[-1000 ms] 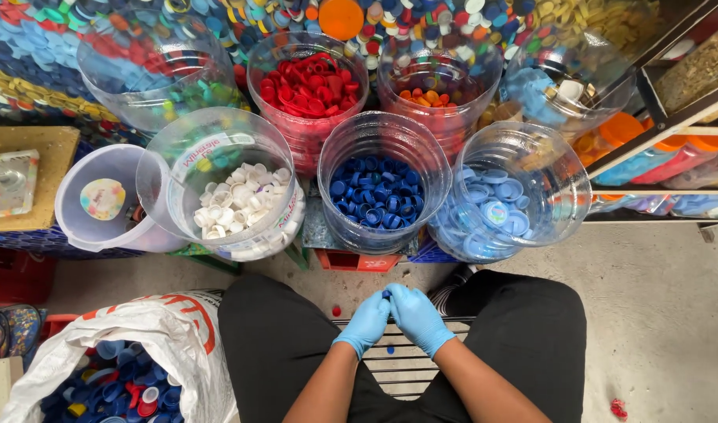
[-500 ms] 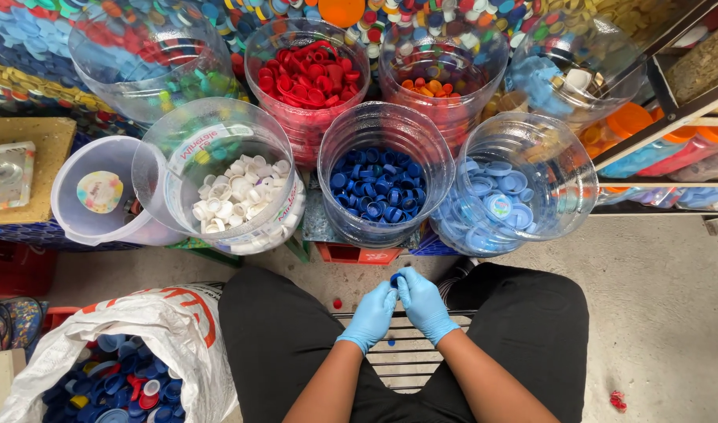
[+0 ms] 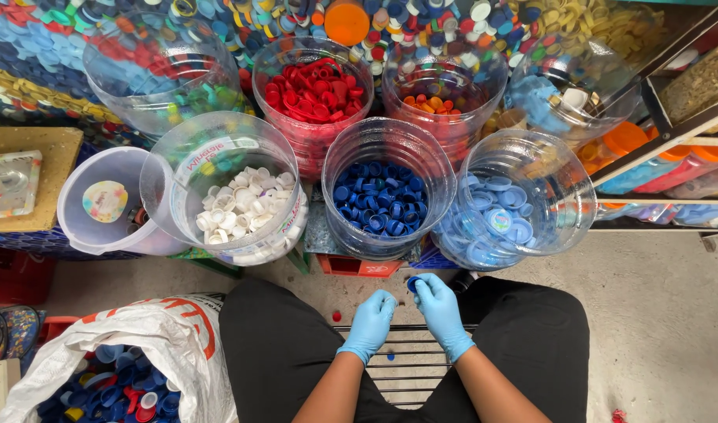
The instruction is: The person sits on the floor and sorts plastic bottle caps by color. They pick caps from a large white sack and place them into clear plastic containers filled with red, blue, white, and orange caps.
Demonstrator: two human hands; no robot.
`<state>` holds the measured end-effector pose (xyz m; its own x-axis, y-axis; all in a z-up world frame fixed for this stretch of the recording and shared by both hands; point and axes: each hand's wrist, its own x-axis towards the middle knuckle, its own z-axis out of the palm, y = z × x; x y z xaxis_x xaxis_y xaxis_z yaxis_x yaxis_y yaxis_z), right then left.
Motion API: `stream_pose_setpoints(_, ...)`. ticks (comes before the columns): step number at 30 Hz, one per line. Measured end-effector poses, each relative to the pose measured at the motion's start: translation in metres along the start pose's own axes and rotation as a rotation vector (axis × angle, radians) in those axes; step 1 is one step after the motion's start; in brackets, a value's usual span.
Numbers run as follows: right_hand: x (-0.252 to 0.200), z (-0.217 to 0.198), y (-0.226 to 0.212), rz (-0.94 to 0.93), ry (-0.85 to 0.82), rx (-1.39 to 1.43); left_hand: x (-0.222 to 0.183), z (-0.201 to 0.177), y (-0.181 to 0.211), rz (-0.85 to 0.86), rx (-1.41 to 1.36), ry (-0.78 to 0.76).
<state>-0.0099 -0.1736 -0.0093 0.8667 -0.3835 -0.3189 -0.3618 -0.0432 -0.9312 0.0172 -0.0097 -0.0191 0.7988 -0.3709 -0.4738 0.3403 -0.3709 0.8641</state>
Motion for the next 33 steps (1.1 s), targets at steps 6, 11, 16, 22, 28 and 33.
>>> stream_pose_setpoints(6,-0.023,-0.005,-0.111,-0.353,0.076,-0.040,0.003,0.001,-0.003,-0.004,-0.093,0.016)
stream_pose_setpoints(11,-0.018,-0.008,-0.211,-0.753,0.214,-0.123,0.003,-0.001,-0.001,-0.012,-0.120,0.015)
stream_pose_setpoints(16,-0.001,-0.007,-0.265,-0.676,0.084,-0.414,-0.003,-0.007,0.013,-0.074,-0.192,0.046)
stream_pose_setpoints(22,-0.007,-0.012,-0.244,-0.839,0.128,-0.252,0.015,0.003,-0.018,0.035,-0.395,0.168)
stream_pose_setpoints(28,-0.029,-0.020,-0.187,-0.884,0.072,-0.151,0.028,0.006,-0.034,0.047,-0.545,0.151)
stream_pose_setpoints(33,-0.056,-0.015,-0.134,-0.906,0.003,-0.147,-0.010,-0.016,0.018,-0.024,-0.604,0.195)
